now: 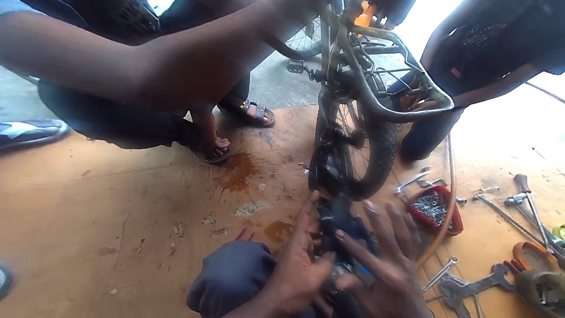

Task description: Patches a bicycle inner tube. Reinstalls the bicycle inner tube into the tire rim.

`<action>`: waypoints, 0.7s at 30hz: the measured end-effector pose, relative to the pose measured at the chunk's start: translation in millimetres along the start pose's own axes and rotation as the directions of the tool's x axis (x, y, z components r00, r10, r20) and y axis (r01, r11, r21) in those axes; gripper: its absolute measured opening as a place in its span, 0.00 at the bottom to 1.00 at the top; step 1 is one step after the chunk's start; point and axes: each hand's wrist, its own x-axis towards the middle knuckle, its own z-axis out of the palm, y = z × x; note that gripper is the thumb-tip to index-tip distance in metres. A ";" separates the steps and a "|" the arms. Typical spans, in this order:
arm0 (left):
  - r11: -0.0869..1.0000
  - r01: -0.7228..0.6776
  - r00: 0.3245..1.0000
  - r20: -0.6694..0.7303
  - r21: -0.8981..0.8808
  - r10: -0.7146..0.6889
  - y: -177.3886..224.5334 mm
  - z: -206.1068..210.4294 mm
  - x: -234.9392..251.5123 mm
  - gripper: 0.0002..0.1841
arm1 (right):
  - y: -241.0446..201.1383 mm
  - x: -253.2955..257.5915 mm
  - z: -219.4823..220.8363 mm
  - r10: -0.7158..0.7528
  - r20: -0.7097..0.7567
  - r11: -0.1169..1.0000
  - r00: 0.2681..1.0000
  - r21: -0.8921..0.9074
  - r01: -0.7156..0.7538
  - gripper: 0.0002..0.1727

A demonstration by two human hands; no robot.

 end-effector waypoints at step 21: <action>0.999 -0.029 0.991 0.130 -0.016 0.031 -1.2 -5.4 -5.0 0.45 | 8.3 -6.4 -7.5 -0.058 0.026 0.998 0.998 0.020 0.058 0.37</action>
